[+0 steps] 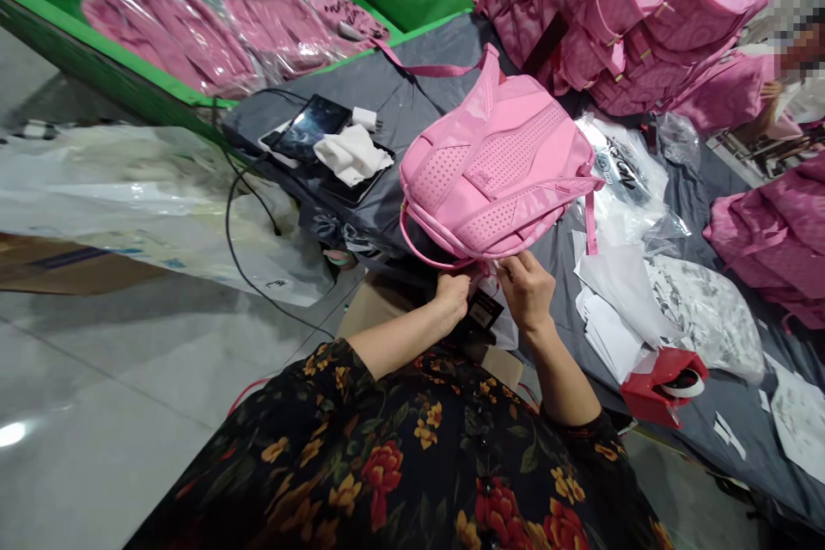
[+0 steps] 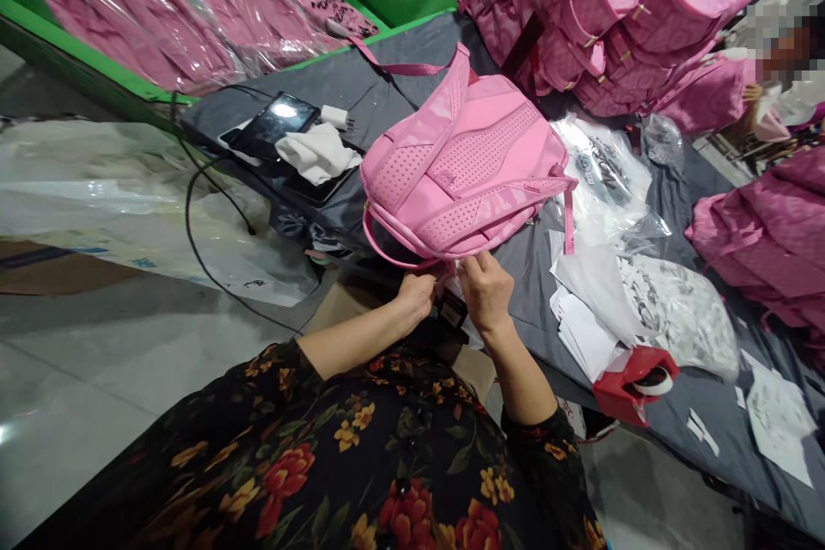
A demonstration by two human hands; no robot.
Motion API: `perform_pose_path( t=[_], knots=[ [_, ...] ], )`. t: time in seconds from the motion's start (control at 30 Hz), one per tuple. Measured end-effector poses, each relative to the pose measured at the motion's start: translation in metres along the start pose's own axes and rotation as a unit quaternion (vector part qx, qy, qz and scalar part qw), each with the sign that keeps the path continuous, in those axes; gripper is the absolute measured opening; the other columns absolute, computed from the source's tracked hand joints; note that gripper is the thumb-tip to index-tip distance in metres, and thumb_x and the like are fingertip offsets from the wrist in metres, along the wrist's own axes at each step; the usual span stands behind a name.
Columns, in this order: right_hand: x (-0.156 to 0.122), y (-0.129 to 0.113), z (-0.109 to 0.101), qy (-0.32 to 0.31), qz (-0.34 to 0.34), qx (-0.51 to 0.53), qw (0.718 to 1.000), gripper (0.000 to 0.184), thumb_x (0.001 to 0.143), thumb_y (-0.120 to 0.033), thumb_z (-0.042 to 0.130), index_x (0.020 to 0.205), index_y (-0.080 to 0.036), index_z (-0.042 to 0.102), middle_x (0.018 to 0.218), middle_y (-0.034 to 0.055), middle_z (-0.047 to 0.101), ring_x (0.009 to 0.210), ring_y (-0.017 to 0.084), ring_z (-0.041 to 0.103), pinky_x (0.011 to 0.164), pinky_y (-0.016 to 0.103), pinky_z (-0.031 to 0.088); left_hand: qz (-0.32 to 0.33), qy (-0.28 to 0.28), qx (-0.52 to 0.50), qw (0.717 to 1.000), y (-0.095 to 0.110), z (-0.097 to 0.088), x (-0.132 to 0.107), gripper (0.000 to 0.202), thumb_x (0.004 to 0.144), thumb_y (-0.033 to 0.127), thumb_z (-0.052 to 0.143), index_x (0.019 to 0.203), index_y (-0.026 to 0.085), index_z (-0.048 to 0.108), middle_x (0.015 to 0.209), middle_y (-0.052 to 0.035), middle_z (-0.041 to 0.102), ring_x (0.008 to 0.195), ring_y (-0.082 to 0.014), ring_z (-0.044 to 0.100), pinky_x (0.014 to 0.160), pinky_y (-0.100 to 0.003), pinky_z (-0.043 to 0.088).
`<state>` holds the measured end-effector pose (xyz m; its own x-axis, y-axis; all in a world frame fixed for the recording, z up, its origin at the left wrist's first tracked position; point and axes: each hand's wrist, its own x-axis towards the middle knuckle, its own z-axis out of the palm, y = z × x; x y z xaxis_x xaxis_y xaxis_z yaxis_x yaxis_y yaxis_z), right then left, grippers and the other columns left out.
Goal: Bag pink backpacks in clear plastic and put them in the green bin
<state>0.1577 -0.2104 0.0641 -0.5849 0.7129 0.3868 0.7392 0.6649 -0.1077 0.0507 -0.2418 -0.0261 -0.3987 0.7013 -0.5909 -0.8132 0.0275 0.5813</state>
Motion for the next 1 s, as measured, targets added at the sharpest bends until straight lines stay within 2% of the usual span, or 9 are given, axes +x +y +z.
perform_pose_path(
  t=[0.07,0.17,0.33,0.4,0.5,0.57,0.63,0.8,1.0],
  knots=[
    [0.001,-0.013,-0.004,0.007,-0.028,-0.060,0.998,0.024,0.103,-0.027,0.054,0.084,-0.020,0.067,0.081,0.0037,0.060,0.076,0.015,0.053,0.063,0.028,0.029,-0.007,-0.004,-0.017,1.000,0.000,0.001,-0.002,0.022,0.060,0.011,0.074,0.080,0.019,0.071,0.082,-0.0035,0.075,0.075,-0.0185,0.069,0.078,-0.034,0.057],
    [0.001,-0.032,0.001,0.010,-0.046,-0.089,0.995,0.027,0.104,-0.023,0.051,0.080,-0.020,0.064,0.080,0.0041,0.060,0.077,0.016,0.052,0.065,0.029,0.029,-0.016,-0.011,-0.057,0.998,0.002,-0.005,-0.007,0.022,0.062,0.013,0.074,0.083,0.019,0.072,0.082,-0.0019,0.075,0.078,-0.0162,0.069,0.081,-0.030,0.056],
    [-0.007,-0.050,0.030,0.003,-0.061,-0.080,0.995,0.025,0.101,-0.019,0.054,0.078,-0.020,0.063,0.079,0.0039,0.062,0.075,0.016,0.052,0.065,0.029,0.031,-0.041,-0.010,-0.053,0.998,0.006,-0.019,-0.011,0.022,0.058,0.012,0.077,0.076,0.016,0.066,0.058,0.0067,0.057,0.054,-0.0096,0.056,0.059,-0.023,0.047],
    [-0.012,-0.051,0.039,0.006,-0.042,-0.077,0.996,0.023,0.102,-0.018,0.054,0.081,-0.020,0.064,0.080,0.0044,0.063,0.076,0.017,0.053,0.066,0.029,0.033,-0.044,-0.014,-0.055,0.997,0.007,-0.020,-0.011,0.022,0.056,0.012,0.077,0.074,0.016,0.066,0.059,0.0063,0.058,0.053,-0.0086,0.054,0.058,-0.022,0.046],
    [-0.024,-0.050,0.044,0.010,-0.022,-0.068,0.997,0.017,0.104,-0.021,0.052,0.101,-0.019,0.069,0.092,0.0081,0.069,0.084,0.019,0.057,0.073,0.031,0.039,-0.046,-0.011,-0.060,0.997,0.010,-0.018,-0.010,0.022,0.056,0.016,0.077,0.077,0.017,0.070,0.070,0.0012,0.070,0.065,-0.0125,0.063,0.067,-0.025,0.050],
    [-0.032,-0.049,0.045,0.021,-0.018,-0.065,0.998,0.022,0.104,-0.021,0.050,0.116,-0.017,0.067,0.100,0.0116,0.071,0.090,0.021,0.059,0.076,0.033,0.041,-0.048,-0.019,-0.051,0.997,0.012,-0.019,-0.011,0.024,0.056,0.021,0.079,0.079,0.017,0.071,0.073,-0.0012,0.072,0.073,-0.0167,0.068,0.073,-0.028,0.052],
    [-0.039,-0.049,0.047,0.038,-0.015,-0.062,0.997,0.026,0.103,-0.018,0.047,0.121,-0.014,0.065,0.103,0.0132,0.072,0.095,0.022,0.060,0.077,0.034,0.042,-0.043,-0.037,-0.046,0.997,0.015,-0.020,-0.014,0.026,0.056,0.028,0.082,0.077,0.017,0.071,0.072,-0.0016,0.072,0.075,-0.0184,0.069,0.076,-0.030,0.052],
    [-0.048,-0.044,0.052,0.032,-0.001,-0.031,0.999,0.027,0.101,-0.014,0.044,0.116,-0.016,0.066,0.104,0.0121,0.072,0.098,0.020,0.061,0.082,0.033,0.044,-0.022,-0.073,-0.038,0.996,0.021,-0.020,-0.020,0.033,0.052,0.033,0.088,0.073,0.016,0.070,0.068,-0.0001,0.068,0.069,-0.0151,0.063,0.073,-0.029,0.050],
    [-0.049,-0.036,0.049,0.069,-0.022,0.009,0.997,0.020,0.100,-0.014,0.046,0.105,-0.019,0.065,0.097,0.0093,0.071,0.093,0.019,0.063,0.082,0.031,0.047,0.024,-0.037,-0.020,0.999,0.015,-0.009,-0.016,0.027,0.052,0.027,0.086,0.070,0.016,0.069,0.068,-0.0006,0.068,0.066,-0.0143,0.061,0.066,-0.027,0.047]
  ],
)
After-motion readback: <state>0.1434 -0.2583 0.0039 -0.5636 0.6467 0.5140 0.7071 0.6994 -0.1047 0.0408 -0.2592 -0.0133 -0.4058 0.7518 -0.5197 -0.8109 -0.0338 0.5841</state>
